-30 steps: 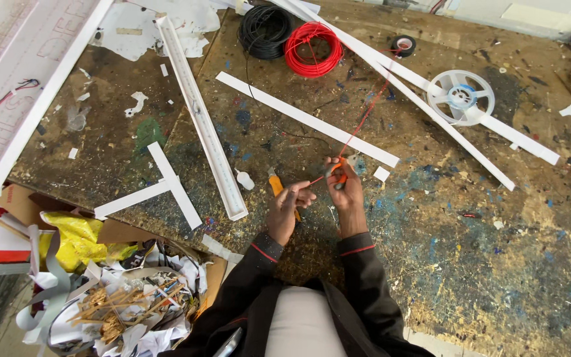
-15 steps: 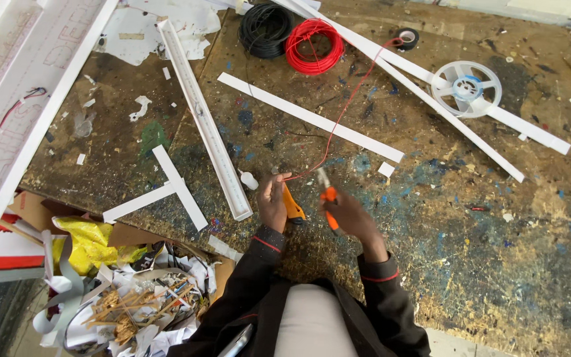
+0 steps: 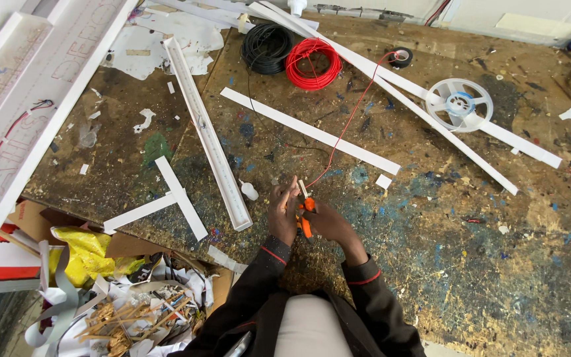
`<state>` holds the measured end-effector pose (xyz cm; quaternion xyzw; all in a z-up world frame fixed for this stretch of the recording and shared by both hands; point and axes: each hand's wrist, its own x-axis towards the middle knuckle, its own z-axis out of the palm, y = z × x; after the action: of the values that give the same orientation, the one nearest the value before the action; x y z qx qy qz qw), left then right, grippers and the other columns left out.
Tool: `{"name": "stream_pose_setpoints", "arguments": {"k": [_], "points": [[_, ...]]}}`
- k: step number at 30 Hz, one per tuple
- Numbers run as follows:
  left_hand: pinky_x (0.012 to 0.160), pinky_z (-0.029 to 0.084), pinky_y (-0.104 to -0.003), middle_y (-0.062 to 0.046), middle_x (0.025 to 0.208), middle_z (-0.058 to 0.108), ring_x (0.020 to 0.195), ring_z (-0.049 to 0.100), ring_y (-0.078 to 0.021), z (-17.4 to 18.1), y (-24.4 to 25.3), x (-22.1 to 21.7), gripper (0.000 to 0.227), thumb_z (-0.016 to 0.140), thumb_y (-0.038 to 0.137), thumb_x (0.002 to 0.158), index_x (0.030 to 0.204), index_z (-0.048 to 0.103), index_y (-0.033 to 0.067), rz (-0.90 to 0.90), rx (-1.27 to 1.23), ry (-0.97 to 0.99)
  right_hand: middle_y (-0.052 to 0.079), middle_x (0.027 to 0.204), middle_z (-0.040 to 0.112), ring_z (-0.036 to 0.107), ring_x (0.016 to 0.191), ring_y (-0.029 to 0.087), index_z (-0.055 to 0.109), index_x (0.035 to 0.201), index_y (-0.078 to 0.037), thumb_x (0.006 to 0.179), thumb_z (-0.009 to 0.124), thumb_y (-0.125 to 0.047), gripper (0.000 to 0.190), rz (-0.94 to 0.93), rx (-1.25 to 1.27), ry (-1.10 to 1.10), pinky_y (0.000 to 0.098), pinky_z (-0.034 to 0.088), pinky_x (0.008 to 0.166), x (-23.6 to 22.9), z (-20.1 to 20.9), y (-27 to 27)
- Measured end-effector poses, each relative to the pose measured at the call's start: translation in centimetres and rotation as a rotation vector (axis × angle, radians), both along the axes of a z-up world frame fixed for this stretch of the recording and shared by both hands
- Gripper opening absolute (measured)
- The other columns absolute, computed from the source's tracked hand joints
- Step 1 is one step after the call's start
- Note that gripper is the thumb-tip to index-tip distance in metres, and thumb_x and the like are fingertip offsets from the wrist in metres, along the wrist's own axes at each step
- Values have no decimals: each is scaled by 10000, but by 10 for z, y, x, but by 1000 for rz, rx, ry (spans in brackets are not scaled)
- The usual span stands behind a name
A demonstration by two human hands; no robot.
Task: The person strips the insulation from red and black wires using pliers, then inserts the wire ends into a white plastic channel. They twist the wires together and secure the connection with black electrical tape. The person repeats this process for additional wires along the channel.
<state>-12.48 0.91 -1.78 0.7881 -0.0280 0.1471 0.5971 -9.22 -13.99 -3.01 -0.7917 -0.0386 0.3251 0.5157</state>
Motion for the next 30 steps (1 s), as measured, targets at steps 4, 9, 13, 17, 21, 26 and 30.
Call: {"name": "stream_pose_setpoints", "arguments": {"k": [4, 9, 13, 17, 21, 26, 30], "points": [[1098, 505, -595, -133, 1233, 593, 1242, 618, -352, 0, 0, 2, 462, 443, 242, 1265, 1691, 596, 152, 7, -48, 11, 228, 781, 712, 484, 389, 122, 641, 1425, 76, 1185, 568, -375, 515, -5, 21, 6, 312, 431, 344, 8, -5, 5], [1079, 483, -547, -112, 1183, 572, 1193, 547, -217, -3, 4, -1, 442, 479, 201, 1264, 1680, 601, 109, -5, -194, 0, 245, 809, 710, 499, 423, 111, 624, 1434, 105, 1185, 572, -393, 560, 25, 37, -4, 312, 438, 368, 9, -4, 10], [1040, 475, -480, -115, 1223, 684, 1117, 571, -151, -1, 7, -5, 455, 535, 263, 1245, 1662, 615, 100, -76, -413, 57, 217, 821, 677, 498, 495, 130, 590, 1443, 139, 1198, 549, -420, 612, 51, -32, -17, 323, 431, 433, 15, 0, 11], [945, 490, -394, -156, 1370, 798, 939, 598, -80, 11, 12, 4, 577, 463, 406, 1246, 1719, 490, 76, -162, -529, 99, 266, 993, 693, 724, 848, 377, 640, 1306, 43, 1000, 819, -550, 691, 67, -199, -54, 523, 537, 730, 11, 10, 9], [880, 472, -350, -175, 1357, 804, 883, 557, -102, 22, 9, 34, 631, 449, 566, 1227, 1487, 658, 30, -134, -456, 86, 62, 661, 625, 600, 546, 178, 646, 913, -92, 963, 909, -523, 507, -22, -102, -211, 345, 525, 538, 31, 21, 23], [1086, 564, -495, -180, 1190, 840, 1165, 782, -304, 46, 9, 76, 457, 474, 404, 1253, 1449, 749, 95, -200, -313, -85, 107, 694, 697, 671, 626, 235, 731, 901, -88, 904, 905, -415, 371, -204, -148, -405, 429, 566, 615, 63, 51, 19], [1001, 533, -420, -42, 920, 706, 978, 696, -178, 59, -7, 103, 499, 405, 474, 1261, 1420, 708, 111, -90, -409, -93, 175, 810, 788, 806, 812, 413, 803, 959, -70, 863, 885, -512, 459, -156, -379, -443, 578, 643, 776, 82, 63, 32]]}}
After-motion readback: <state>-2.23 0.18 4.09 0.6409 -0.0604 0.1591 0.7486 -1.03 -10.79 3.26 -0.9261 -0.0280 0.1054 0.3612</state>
